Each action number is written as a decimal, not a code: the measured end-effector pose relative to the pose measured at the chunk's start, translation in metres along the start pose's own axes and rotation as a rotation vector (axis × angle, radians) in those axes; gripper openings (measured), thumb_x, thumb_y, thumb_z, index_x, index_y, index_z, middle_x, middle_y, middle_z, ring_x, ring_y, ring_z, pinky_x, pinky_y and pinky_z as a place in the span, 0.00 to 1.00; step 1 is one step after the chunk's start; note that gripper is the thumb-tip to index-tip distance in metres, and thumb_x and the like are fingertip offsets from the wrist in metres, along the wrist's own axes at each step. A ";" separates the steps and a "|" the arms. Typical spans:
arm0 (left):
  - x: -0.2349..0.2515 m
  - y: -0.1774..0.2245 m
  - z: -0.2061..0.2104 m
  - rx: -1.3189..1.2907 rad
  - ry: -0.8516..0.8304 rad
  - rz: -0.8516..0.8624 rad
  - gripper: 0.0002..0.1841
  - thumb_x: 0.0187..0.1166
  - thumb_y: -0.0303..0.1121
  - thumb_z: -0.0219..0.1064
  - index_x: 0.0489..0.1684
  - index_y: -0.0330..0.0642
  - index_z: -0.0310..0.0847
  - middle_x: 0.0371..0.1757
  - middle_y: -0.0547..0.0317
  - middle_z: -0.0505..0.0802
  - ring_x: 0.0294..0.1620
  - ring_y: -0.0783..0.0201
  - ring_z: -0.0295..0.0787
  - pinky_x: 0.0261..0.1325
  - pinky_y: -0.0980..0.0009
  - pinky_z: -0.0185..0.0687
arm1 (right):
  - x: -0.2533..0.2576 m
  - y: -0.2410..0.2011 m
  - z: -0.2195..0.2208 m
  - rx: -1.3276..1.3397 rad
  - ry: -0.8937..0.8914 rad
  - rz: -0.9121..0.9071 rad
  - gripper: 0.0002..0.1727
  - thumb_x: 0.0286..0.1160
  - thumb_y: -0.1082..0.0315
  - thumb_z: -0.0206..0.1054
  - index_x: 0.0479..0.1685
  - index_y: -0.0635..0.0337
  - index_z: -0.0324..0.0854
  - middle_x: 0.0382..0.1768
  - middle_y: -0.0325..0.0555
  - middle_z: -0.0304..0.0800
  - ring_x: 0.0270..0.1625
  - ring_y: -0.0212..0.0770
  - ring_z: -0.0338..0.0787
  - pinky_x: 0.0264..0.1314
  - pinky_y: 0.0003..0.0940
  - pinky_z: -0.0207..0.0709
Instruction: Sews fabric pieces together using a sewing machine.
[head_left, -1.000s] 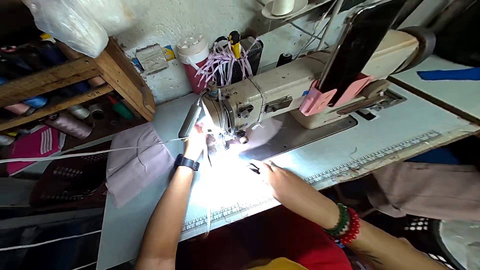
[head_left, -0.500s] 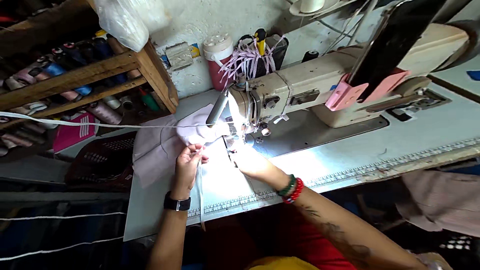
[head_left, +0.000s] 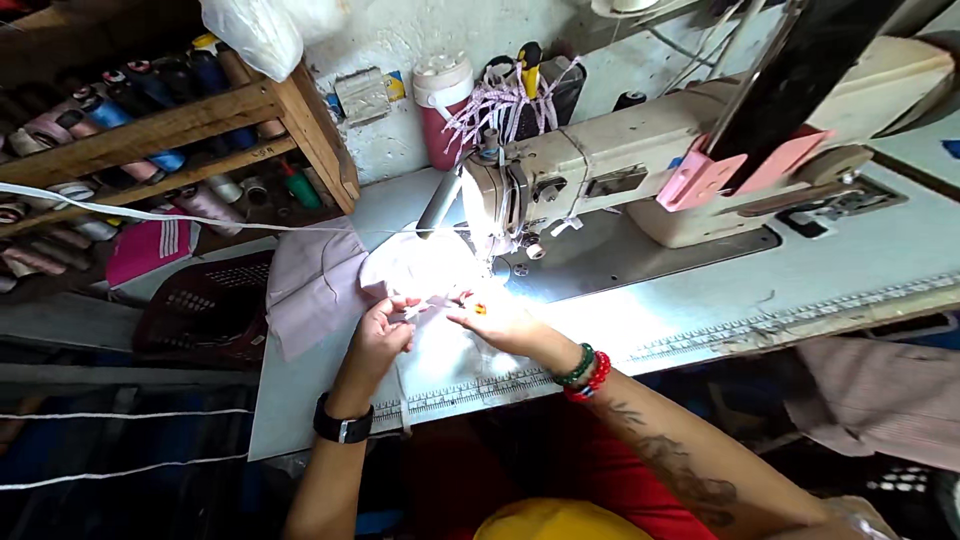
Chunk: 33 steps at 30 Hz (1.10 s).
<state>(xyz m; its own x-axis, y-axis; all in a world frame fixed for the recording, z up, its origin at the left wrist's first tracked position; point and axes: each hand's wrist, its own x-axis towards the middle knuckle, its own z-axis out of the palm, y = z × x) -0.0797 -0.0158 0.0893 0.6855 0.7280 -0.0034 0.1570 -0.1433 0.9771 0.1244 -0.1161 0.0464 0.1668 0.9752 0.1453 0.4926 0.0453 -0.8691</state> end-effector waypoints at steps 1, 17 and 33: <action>-0.006 0.003 -0.003 0.018 0.055 0.023 0.15 0.75 0.23 0.65 0.59 0.35 0.82 0.48 0.61 0.95 0.27 0.78 0.81 0.29 0.81 0.75 | 0.000 0.004 0.002 -0.234 0.071 -0.033 0.26 0.78 0.46 0.68 0.56 0.61 0.87 0.39 0.50 0.91 0.44 0.48 0.90 0.48 0.51 0.82; -0.055 0.057 0.107 0.230 -0.067 0.696 0.06 0.81 0.32 0.71 0.47 0.43 0.90 0.44 0.72 0.94 0.44 0.81 0.88 0.51 0.80 0.86 | -0.215 -0.045 -0.151 -0.243 0.569 -0.090 0.11 0.69 0.58 0.78 0.39 0.52 0.86 0.25 0.24 0.85 0.23 0.13 0.76 0.25 0.09 0.69; -0.130 -0.047 0.404 0.508 -1.614 0.205 0.15 0.81 0.41 0.69 0.44 0.37 0.92 0.46 0.46 0.95 0.53 0.49 0.92 0.60 0.42 0.83 | -0.474 0.063 -0.217 -0.174 0.156 0.930 0.04 0.74 0.71 0.74 0.35 0.63 0.92 0.29 0.46 0.91 0.34 0.42 0.88 0.45 0.48 0.82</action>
<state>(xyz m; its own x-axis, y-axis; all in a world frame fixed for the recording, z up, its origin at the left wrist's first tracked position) 0.1110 -0.3744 -0.0416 0.6423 -0.6512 -0.4042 -0.0443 -0.5580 0.8287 0.2612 -0.6228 0.0252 0.6611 0.5638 -0.4951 0.2233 -0.7778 -0.5875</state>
